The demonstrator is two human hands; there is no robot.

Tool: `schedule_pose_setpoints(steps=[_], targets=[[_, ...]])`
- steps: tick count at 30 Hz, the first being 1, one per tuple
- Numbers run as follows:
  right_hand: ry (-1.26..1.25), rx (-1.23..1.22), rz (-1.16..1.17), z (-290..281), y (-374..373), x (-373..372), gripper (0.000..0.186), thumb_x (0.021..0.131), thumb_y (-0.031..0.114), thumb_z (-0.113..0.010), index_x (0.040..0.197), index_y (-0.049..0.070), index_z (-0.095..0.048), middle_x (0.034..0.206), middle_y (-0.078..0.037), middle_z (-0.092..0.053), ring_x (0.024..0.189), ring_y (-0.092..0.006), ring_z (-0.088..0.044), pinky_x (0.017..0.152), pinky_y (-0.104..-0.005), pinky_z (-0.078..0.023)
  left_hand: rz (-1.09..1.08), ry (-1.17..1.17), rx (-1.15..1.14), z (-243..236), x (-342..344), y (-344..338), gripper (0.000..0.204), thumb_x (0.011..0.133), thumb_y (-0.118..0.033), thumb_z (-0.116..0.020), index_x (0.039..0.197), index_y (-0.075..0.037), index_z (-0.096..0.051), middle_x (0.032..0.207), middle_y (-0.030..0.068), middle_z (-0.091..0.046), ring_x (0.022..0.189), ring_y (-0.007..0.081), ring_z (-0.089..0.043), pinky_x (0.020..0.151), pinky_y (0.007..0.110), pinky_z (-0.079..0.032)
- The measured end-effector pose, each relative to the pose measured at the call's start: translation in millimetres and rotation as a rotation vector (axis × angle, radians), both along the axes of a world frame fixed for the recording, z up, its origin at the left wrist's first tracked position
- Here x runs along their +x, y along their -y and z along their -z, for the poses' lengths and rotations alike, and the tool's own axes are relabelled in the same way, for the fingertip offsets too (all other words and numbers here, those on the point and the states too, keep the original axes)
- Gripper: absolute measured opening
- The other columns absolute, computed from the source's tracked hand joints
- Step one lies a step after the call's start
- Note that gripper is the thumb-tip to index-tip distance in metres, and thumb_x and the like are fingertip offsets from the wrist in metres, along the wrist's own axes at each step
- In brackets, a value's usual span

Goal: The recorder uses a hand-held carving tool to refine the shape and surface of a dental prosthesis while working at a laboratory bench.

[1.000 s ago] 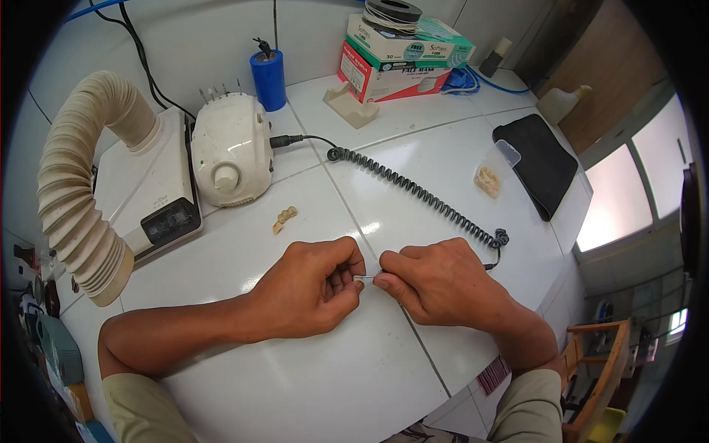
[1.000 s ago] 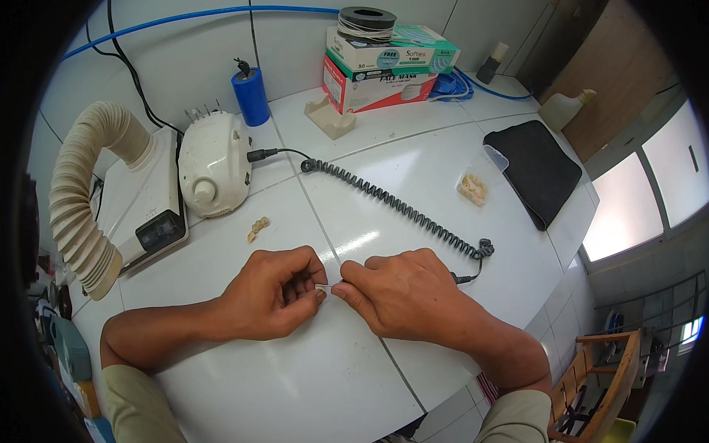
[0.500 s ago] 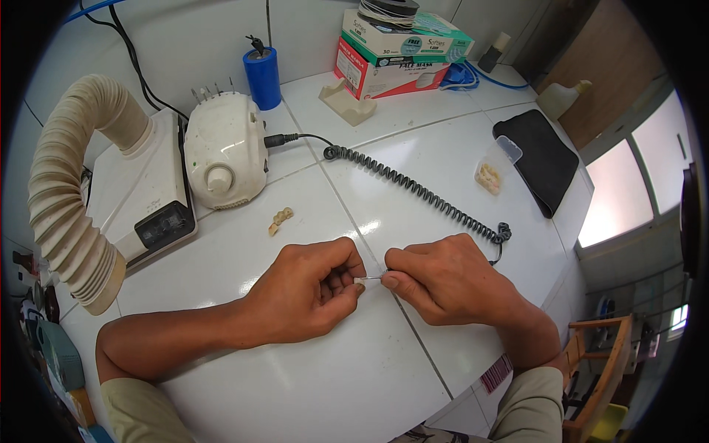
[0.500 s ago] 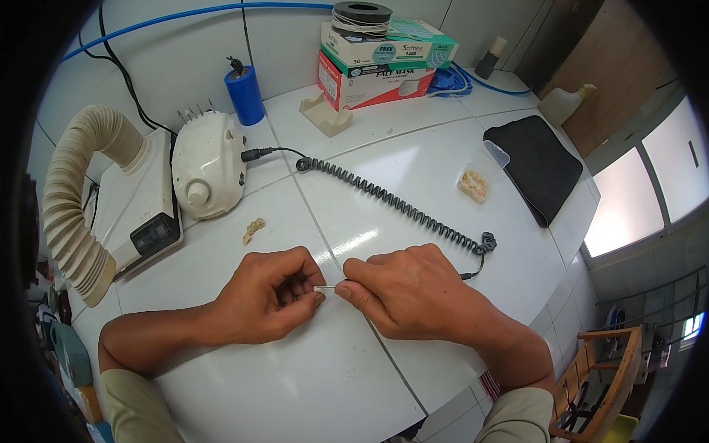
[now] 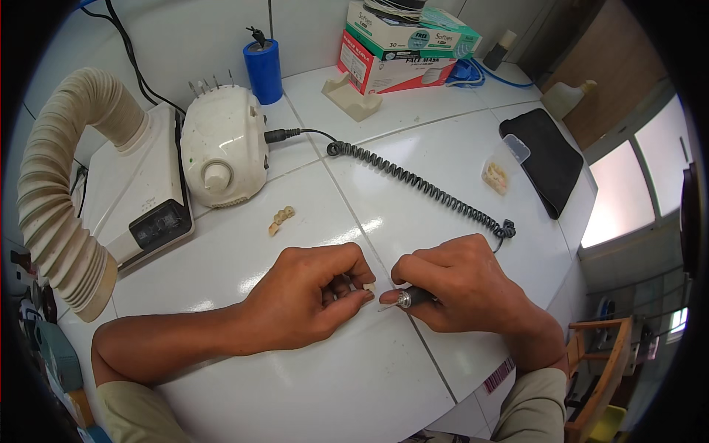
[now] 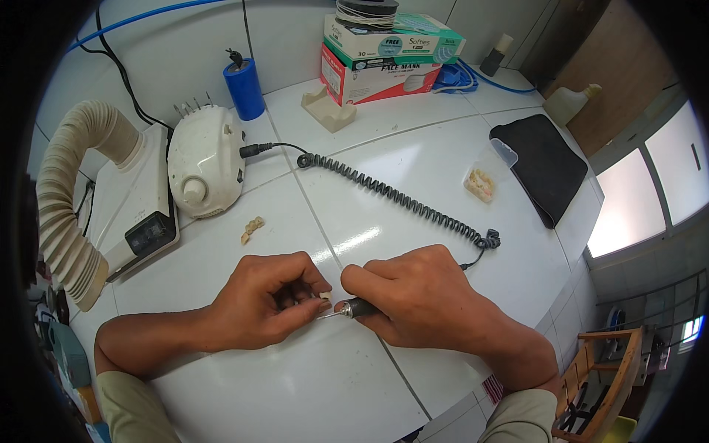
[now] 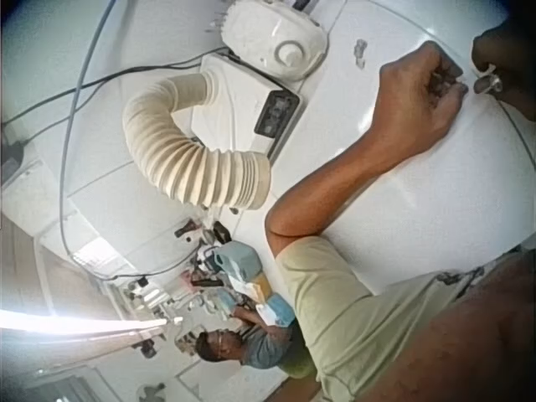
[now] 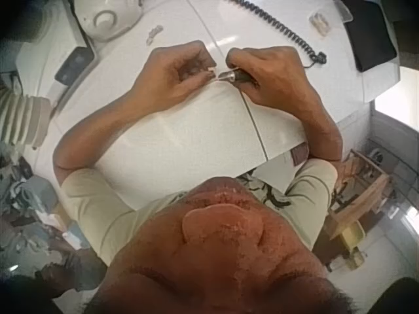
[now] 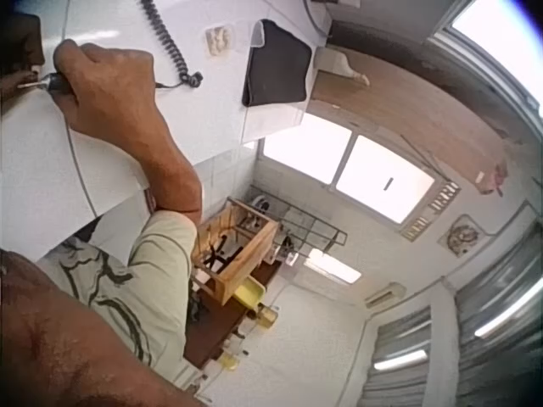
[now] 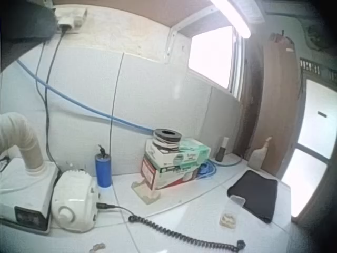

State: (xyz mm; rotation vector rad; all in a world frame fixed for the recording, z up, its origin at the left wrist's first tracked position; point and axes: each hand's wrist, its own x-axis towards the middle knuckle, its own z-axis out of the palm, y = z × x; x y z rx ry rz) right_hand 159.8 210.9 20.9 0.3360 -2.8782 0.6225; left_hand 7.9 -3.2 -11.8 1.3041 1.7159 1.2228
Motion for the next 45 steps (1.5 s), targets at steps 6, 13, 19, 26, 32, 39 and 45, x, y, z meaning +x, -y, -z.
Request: schedule_pose_setpoints(steps=[6, 13, 19, 26, 32, 39, 45], targets=[[0.05, 0.056, -0.055, 10.0, 1.6, 0.7, 0.033, 0.081, 0.019, -0.089, 0.098, 0.014, -0.061, 0.074, 0.0, -0.064, 0.064, -0.0248, -0.069, 0.053, -0.0404, -0.047, 0.012, 0.008, -0.034, 2.2, 0.7, 0.0, 0.013, 0.097, -0.006, -0.082, 0.106, -0.002, -0.072, 0.09, 0.005, -0.078, 0.072, 0.0085, -0.07, 0.063, 0.025, -0.055], [0.041, 0.015, -0.031, 12.1, 0.9, -1.6, 0.028, 0.079, 0.013, -0.087, 0.094, 0.012, -0.063, 0.072, -0.001, -0.065, 0.06, -0.0256, -0.067, 0.051, -0.0392, -0.046, 0.031, 0.014, -0.04, -1.9, 0.4, -0.2, 0.013, 0.096, -0.004, -0.082, 0.106, -0.003, -0.072, 0.094, 0.004, -0.078, 0.074, 0.0086, -0.07, 0.064, 0.026, -0.055], [0.055, -0.007, 0.006, 11.4, -1.0, -2.0, 0.026, 0.079, 0.011, -0.086, 0.094, 0.012, -0.064, 0.07, -0.002, -0.065, 0.058, -0.0277, -0.065, 0.051, -0.0397, -0.045, 0.03, 0.048, 0.006, -0.7, -1.2, 0.0, 0.011, 0.097, -0.004, -0.078, 0.107, -0.002, -0.073, 0.093, 0.0032, -0.076, 0.075, 0.0079, -0.069, 0.065, 0.025, -0.055], [0.074, 0.018, 0.014, 9.6, -4.2, -1.5, 0.03, 0.085, 0.021, -0.087, 0.096, 0.012, -0.061, 0.07, -0.003, -0.065, 0.059, -0.0293, -0.067, 0.051, -0.042, -0.046, 0.016, 0.059, 0.012, -1.5, -0.1, 0.4, 0.011, 0.097, -0.005, -0.077, 0.107, -0.002, -0.073, 0.093, 0.0031, -0.076, 0.076, 0.0075, -0.069, 0.065, 0.025, -0.055], [0.141, -0.001, 0.042, -4.5, -4.0, -1.2, 0.039, 0.098, 0.042, -0.082, 0.087, 0.009, -0.062, 0.065, -0.006, -0.066, 0.054, -0.0309, -0.064, 0.051, -0.0412, -0.045, -0.029, 0.057, 0.024, 1.5, 1.9, 1.6, 0.014, 0.096, -0.004, -0.076, 0.109, -0.002, -0.071, 0.096, 0.0034, -0.076, 0.078, 0.0075, -0.07, 0.066, 0.024, -0.055], [0.198, 0.023, 0.044, -6.7, -3.6, -0.4, 0.046, 0.105, 0.05, -0.071, 0.088, 0.008, -0.063, 0.064, -0.009, -0.065, 0.053, -0.0337, -0.062, 0.051, -0.045, -0.042, -0.01, 0.031, -0.011, 0.9, 1.0, 0.7, 0.013, 0.096, -0.004, -0.078, 0.101, -0.002, -0.066, 0.09, 0.0028, -0.074, 0.074, 0.0059, -0.067, 0.062, 0.023, -0.053], [0.234, -0.044, 0.048, -0.5, -5.9, -0.1, 0.042, 0.11, 0.045, -0.063, 0.089, 0.009, -0.063, 0.062, -0.01, -0.063, 0.052, -0.0348, -0.061, 0.052, -0.0468, -0.04, -0.016, 0.033, -0.014, -2.5, 0.8, 0.2, 0.016, 0.097, -0.006, -0.08, 0.098, -0.003, -0.064, 0.085, 0.0014, -0.071, 0.07, 0.0045, -0.063, 0.06, 0.023, -0.051]])
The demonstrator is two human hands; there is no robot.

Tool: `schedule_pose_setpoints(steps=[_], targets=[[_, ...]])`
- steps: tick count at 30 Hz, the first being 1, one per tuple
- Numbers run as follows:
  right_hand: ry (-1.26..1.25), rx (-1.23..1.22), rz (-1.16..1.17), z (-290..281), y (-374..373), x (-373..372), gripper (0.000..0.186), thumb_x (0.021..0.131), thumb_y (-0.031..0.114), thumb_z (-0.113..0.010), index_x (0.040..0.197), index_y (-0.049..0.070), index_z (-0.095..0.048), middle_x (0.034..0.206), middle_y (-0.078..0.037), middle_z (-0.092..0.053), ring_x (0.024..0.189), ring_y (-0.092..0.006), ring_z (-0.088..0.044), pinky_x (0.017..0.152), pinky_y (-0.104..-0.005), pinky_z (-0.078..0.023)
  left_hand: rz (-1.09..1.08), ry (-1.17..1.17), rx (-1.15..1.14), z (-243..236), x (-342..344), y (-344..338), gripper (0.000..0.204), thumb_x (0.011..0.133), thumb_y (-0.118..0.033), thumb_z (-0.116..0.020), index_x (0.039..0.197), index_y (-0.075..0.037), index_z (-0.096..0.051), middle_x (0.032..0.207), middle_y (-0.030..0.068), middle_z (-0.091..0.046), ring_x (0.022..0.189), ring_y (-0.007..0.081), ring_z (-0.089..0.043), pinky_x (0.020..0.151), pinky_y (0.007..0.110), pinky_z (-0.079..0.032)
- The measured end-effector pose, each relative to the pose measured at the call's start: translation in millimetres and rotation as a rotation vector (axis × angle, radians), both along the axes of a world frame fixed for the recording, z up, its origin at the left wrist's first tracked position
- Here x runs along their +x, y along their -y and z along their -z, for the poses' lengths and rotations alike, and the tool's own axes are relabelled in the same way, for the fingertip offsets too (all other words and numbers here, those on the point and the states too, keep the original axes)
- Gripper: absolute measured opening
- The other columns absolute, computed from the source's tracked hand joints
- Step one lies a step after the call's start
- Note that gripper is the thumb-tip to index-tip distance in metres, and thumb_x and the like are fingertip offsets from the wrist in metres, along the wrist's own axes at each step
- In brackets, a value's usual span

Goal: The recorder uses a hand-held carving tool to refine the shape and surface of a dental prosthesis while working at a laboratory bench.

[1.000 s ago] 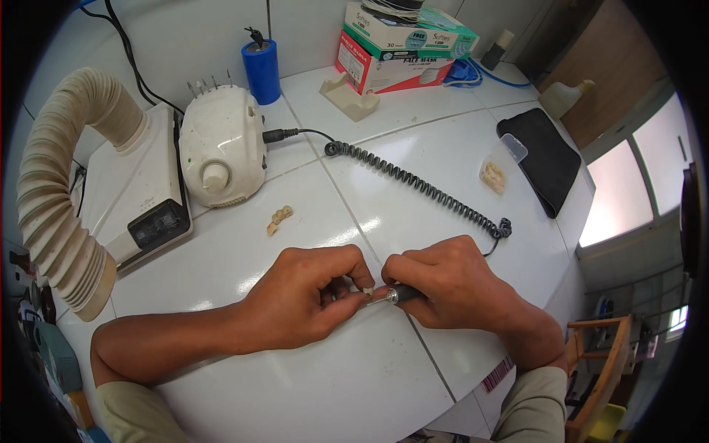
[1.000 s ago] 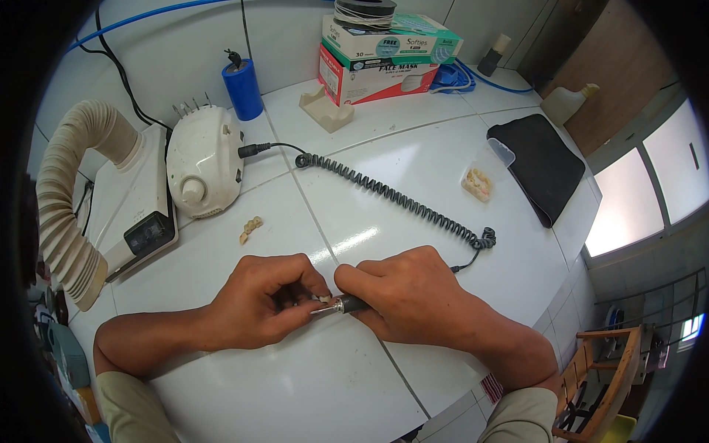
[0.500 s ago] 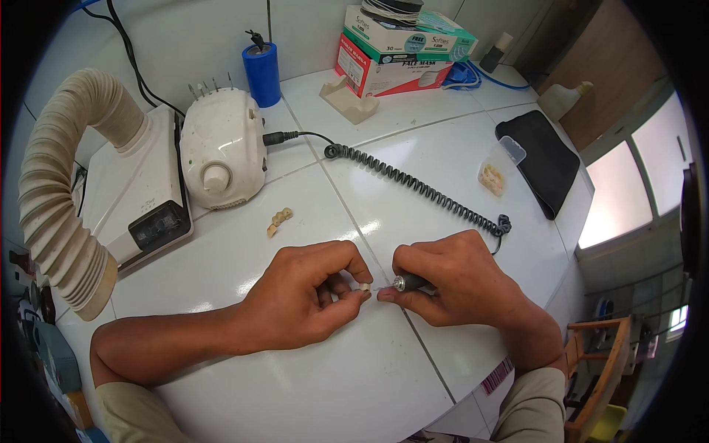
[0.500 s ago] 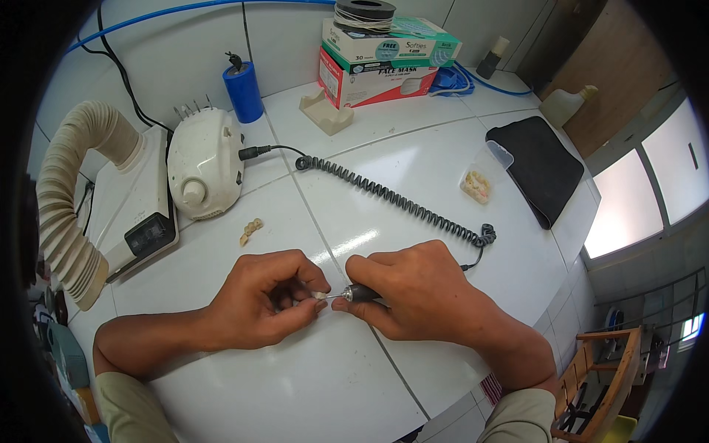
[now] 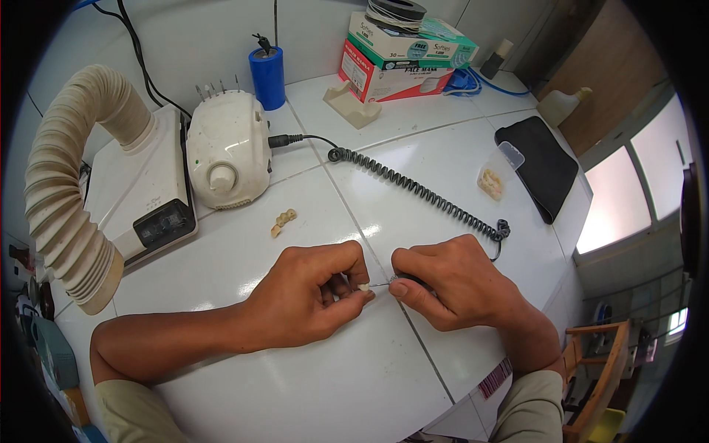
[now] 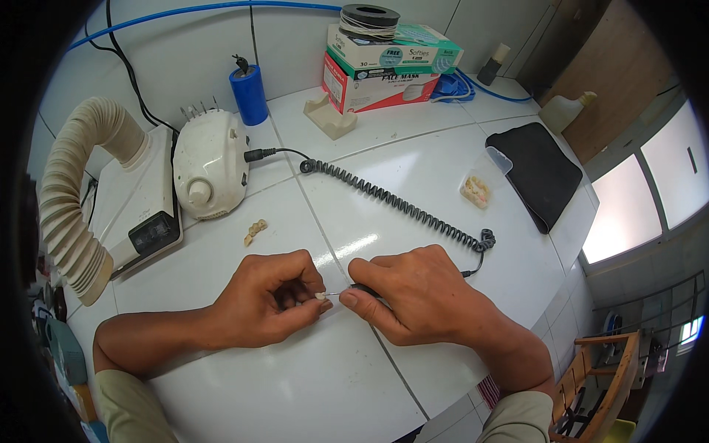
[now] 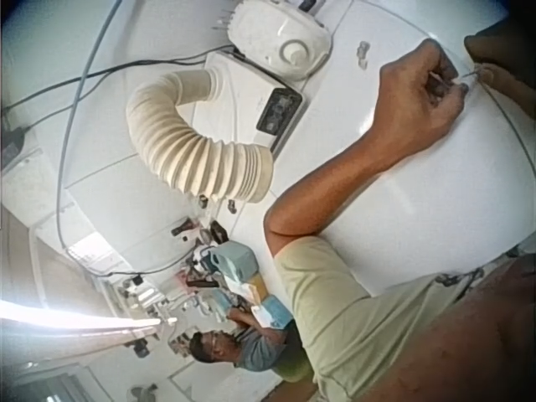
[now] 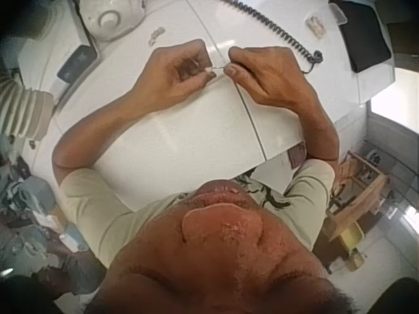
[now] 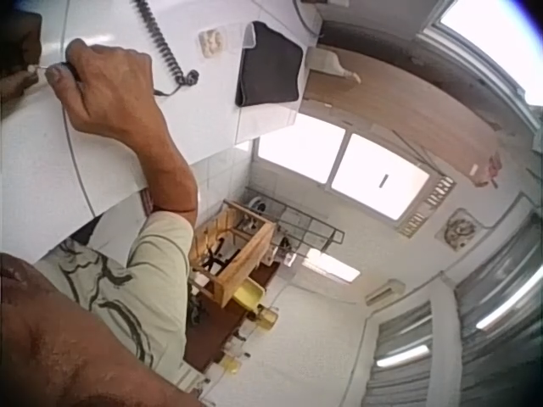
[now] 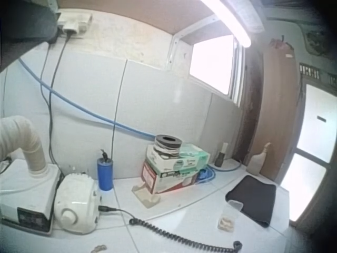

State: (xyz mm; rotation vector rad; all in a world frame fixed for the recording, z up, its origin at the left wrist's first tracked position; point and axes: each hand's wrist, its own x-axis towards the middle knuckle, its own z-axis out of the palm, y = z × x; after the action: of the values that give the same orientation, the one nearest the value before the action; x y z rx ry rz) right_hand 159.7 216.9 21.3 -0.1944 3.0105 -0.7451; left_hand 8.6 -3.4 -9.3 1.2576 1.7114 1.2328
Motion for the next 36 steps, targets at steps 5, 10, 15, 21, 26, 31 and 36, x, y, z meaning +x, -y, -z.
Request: schedule_pose_setpoints(steps=[5, 10, 15, 21, 26, 31, 36], targets=[[-0.011, 0.023, 0.009, 0.9, 0.7, -0.5, 0.039, 0.112, 0.042, -0.061, 0.09, 0.009, -0.063, 0.062, -0.011, -0.064, 0.054, -0.035, -0.062, 0.053, -0.047, -0.041, 0.004, 0.006, 0.012, 3.1, -0.7, -0.8, 0.016, 0.097, -0.007, -0.081, 0.098, -0.003, -0.065, 0.087, 0.002, -0.07, 0.07, 0.005, -0.064, 0.059, 0.023, -0.05], [0.01, 0.037, 0.019, -1.5, 1.9, -0.9, 0.039, 0.112, 0.041, -0.061, 0.09, 0.009, -0.063, 0.062, -0.011, -0.064, 0.054, -0.0349, -0.063, 0.053, -0.0468, -0.042, -0.013, -0.023, 0.081, 5.9, -0.4, -1.0, 0.017, 0.099, -0.008, -0.081, 0.103, -0.002, -0.066, 0.096, 0.0045, -0.071, 0.073, 0.0075, -0.071, 0.061, 0.022, -0.052], [0.018, 0.046, 0.024, -1.3, 1.5, -1.2, 0.04, 0.112, 0.042, -0.061, 0.089, 0.009, -0.064, 0.062, -0.011, -0.065, 0.054, -0.0349, -0.063, 0.054, -0.0466, -0.043, 0.012, 0.009, 0.06, 5.1, -2.0, -0.7, 0.016, 0.101, -0.008, -0.079, 0.105, -0.002, -0.065, 0.096, 0.0052, -0.073, 0.08, 0.0093, -0.077, 0.062, 0.021, -0.054], [0.024, 0.058, 0.023, -1.0, 1.6, -1.1, 0.041, 0.112, 0.042, -0.061, 0.088, 0.009, -0.064, 0.063, -0.011, -0.065, 0.055, -0.0354, -0.064, 0.054, -0.0467, -0.044, 0.018, 0.021, 0.064, 5.3, -1.9, -1.0, 0.015, 0.102, -0.008, -0.078, 0.108, -0.001, -0.066, 0.096, 0.005, -0.074, 0.083, 0.0091, -0.077, 0.063, 0.021, -0.054], [0.0, 0.061, 0.014, 1.2, 1.9, -1.4, 0.041, 0.111, 0.042, -0.062, 0.088, 0.009, -0.063, 0.064, -0.012, -0.066, 0.055, -0.0364, -0.064, 0.054, -0.0477, -0.044, 0.017, -0.005, 0.051, 2.9, -1.6, -0.7, 0.014, 0.101, -0.006, -0.078, 0.108, 0.0, -0.067, 0.097, 0.005, -0.074, 0.084, 0.0087, -0.077, 0.064, 0.022, -0.054], [0.012, 0.08, 0.016, 0.9, 3.4, -1.6, 0.04, 0.111, 0.042, -0.063, 0.089, 0.008, -0.064, 0.064, -0.011, -0.065, 0.055, -0.0369, -0.064, 0.054, -0.0481, -0.045, 0.012, 0.038, 0.029, 2.3, -0.2, -0.2, 0.013, 0.101, -0.003, -0.077, 0.109, 0.0, -0.068, 0.095, 0.0057, -0.077, 0.084, 0.009, -0.077, 0.065, 0.022, -0.055], [0.008, 0.096, 0.014, 2.6, 3.9, -1.2, 0.04, 0.111, 0.043, -0.063, 0.091, 0.008, -0.064, 0.064, -0.011, -0.065, 0.055, -0.0367, -0.064, 0.053, -0.0481, -0.045, 0.028, 0.018, 0.036, 2.7, -0.1, -0.6, 0.013, 0.101, -0.002, -0.077, 0.111, 0.0, -0.069, 0.092, 0.0061, -0.078, 0.084, 0.0102, -0.077, 0.069, 0.024, -0.057]])
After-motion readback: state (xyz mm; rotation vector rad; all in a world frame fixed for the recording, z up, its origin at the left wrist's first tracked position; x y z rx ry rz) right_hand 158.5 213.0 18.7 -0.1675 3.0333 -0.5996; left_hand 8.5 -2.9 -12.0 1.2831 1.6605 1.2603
